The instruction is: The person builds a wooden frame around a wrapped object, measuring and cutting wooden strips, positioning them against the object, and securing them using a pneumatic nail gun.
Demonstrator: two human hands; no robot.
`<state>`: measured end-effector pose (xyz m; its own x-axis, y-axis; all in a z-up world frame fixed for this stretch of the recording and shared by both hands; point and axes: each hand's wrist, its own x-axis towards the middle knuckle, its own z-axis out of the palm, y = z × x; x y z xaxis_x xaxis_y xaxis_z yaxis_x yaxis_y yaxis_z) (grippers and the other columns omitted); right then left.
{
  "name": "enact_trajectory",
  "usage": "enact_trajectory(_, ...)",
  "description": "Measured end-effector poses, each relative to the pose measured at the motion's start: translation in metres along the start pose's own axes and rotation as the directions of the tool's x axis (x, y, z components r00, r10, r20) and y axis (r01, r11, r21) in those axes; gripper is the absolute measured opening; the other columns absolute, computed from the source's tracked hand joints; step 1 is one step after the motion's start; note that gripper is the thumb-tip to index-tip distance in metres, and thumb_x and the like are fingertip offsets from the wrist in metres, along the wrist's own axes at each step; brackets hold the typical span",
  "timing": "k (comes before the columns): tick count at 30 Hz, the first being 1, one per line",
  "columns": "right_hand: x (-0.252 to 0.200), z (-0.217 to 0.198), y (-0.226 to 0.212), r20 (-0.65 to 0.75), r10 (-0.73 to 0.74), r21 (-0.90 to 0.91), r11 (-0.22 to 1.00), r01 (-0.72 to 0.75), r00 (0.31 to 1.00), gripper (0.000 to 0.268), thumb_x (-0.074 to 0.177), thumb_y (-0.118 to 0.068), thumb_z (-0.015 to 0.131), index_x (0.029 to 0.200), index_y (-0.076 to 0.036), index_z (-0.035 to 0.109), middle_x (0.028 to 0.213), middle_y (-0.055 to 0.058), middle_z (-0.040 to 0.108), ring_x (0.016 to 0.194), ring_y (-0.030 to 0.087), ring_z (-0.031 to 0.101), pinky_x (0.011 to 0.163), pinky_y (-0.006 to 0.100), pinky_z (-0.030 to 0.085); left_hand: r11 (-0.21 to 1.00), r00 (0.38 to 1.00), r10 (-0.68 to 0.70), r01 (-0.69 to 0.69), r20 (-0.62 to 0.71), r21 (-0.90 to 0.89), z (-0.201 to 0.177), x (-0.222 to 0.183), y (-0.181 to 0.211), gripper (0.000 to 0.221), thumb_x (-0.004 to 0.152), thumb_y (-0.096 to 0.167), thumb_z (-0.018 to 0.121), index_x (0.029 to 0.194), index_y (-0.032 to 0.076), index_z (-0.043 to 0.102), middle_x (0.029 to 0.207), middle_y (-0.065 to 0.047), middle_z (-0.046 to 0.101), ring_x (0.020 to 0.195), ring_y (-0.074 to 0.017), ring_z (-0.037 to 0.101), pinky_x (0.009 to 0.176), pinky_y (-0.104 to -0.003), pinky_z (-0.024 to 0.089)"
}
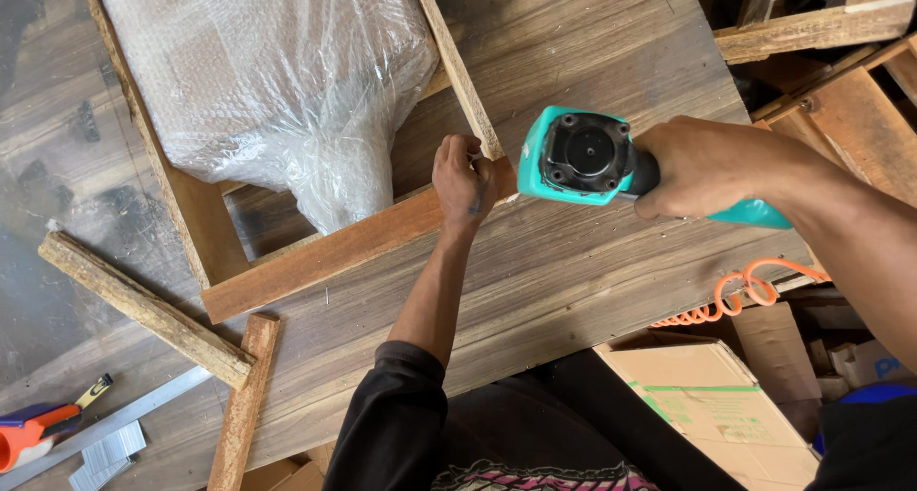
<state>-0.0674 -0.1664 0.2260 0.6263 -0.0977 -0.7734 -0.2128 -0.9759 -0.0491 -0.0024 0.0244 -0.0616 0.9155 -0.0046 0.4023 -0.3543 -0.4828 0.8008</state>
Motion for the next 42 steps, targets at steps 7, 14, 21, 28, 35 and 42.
enact_trajectory(7, 0.010, 0.075, 0.032, -0.108, 0.069, 0.133, 0.990, -0.054, 0.992, 0.045, 0.077, -0.016, 0.070, 0.122, -0.015, 0.067, 0.102, 0.017, 0.077, 0.084, 0.033, 0.075, 0.069, 0.041, 0.058, 0.902, 0.886, -0.320, 0.175, 0.337, 0.395, -0.010, 0.018, 0.047, 0.052, 0.090, 0.057, 0.048, 0.103, 0.007, 0.057, 0.090, -0.014, 0.066, 0.079, -0.0276, 0.064, 0.075, -0.047, 0.052)
enact_trajectory(14, 0.087, 0.227, 0.050, -0.235, -0.009, -0.053, 0.999, -0.004, 0.972, 0.063, 0.083, -0.032, 0.064, 0.141, -0.015, 0.048, 0.100, 0.015, 0.076, 0.092, 0.038, 0.077, 0.082, 0.053, 0.062, 0.743, 0.686, -0.588, 0.249, 0.429, 0.621, 0.002, 0.036, 0.054, 0.040, 0.075, 0.038, 0.057, 0.095, 0.008, 0.075, 0.090, -0.017, 0.077, 0.096, -0.0395, 0.075, 0.079, -0.050, 0.056)
enact_trajectory(21, 0.149, 0.331, 0.009, -0.416, -0.113, -0.137, 0.989, 0.061, 0.902, 0.089, 0.087, -0.041, 0.071, 0.153, 0.003, 0.031, 0.104, 0.019, 0.071, 0.088, 0.037, 0.075, 0.078, 0.049, 0.062, 0.815, 0.696, -0.546, 0.313, 0.467, 0.488, -0.010, 0.047, 0.073, 0.035, 0.071, 0.032, 0.058, 0.082, 0.005, 0.077, 0.073, -0.017, 0.074, 0.085, -0.0412, 0.076, 0.079, -0.047, 0.057)
enact_trajectory(28, 0.182, 0.331, -0.049, -0.480, -0.152, -0.178, 0.981, 0.075, 0.864, 0.092, 0.087, -0.040, 0.075, 0.150, 0.011, 0.031, 0.107, 0.018, 0.067, 0.089, 0.033, 0.076, 0.073, 0.046, 0.064, 0.881, 0.771, -0.441, 0.273, 0.460, 0.386, -0.008, 0.059, 0.089, 0.045, 0.077, 0.041, 0.056, 0.102, 0.006, 0.069, 0.096, -0.022, 0.074, 0.104, -0.0403, 0.074, 0.094, -0.062, 0.045)
enact_trajectory(35, 0.167, 0.251, -0.099, -0.699, -0.389, -0.324, 0.920, 0.219, 0.600, 0.070, 0.077, -0.051, 0.078, 0.131, -0.010, 0.063, 0.104, 0.010, 0.065, 0.097, 0.032, 0.071, 0.073, 0.044, 0.060, 0.981, 0.998, 0.038, -0.029, -0.043, 0.193, -0.139, -0.007, -0.001, 0.058, 0.078, 0.034, 0.074, 0.129, 0.009, 0.062, 0.123, -0.013, 0.060, 0.121, -0.0371, 0.059, 0.099, -0.054, 0.048)
enact_trajectory(42, 0.173, 0.236, -0.239, -0.811, -0.568, -0.428, 0.740, 0.519, 0.139, 0.082, 0.079, -0.056, 0.080, 0.141, -0.005, 0.063, 0.149, 0.023, 0.046, 0.139, 0.046, 0.041, 0.106, 0.063, 0.034, 0.931, 0.953, -0.047, 0.151, -0.299, 0.333, -0.359, -0.082, -0.145, 0.032, 0.094, 0.008, 0.064, 0.126, 0.004, 0.063, 0.122, -0.016, 0.057, 0.113, -0.0452, 0.060, 0.090, -0.060, 0.050)
